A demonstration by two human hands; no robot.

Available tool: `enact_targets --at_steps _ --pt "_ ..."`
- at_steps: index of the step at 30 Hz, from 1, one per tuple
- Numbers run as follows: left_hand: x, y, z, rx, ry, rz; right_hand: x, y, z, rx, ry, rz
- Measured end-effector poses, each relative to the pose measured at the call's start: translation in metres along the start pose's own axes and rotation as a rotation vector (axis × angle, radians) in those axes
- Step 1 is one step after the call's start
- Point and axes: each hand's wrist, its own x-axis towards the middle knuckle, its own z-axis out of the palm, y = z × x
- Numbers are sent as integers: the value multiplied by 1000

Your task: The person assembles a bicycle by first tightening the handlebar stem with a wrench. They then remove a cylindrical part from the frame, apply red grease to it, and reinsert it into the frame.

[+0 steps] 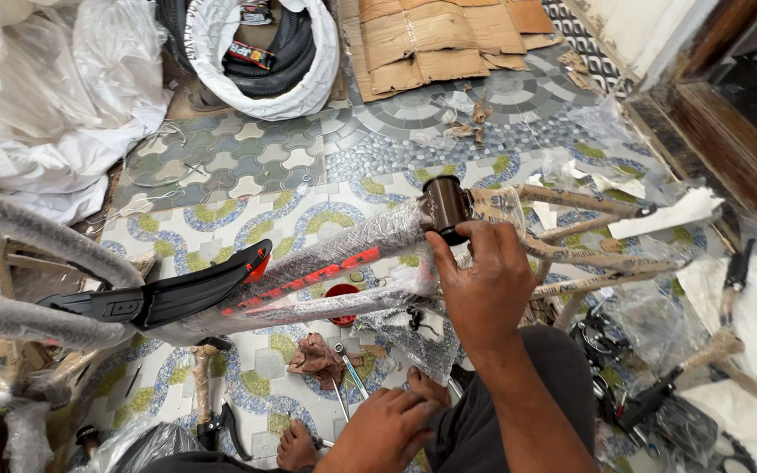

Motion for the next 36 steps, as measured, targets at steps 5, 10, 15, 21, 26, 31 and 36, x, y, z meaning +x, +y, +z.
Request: enact_targets --at_steps 5,10,15,21,26,31,36 --pt "6 5 -14 -39 26 10 0 -3 -7 -113 -8 -116" --pt "9 8 -29 14 -1 8 6 2 -13 -107 -84 -202" --pt "17 5 -30 123 34 14 7 14 -15 -110 -158 -268" --pt "34 6 -30 161 112 33 16 34 -2 -31 -180 -253" --pt "48 12 -16 108 2 34 -3 40 19 337 -116 310" --pt "42 10 -11 44 -25 34 -7 29 -5 276 -68 25" --pt "32 -4 -20 23 37 29 3 29 -10 13 -101 -396"
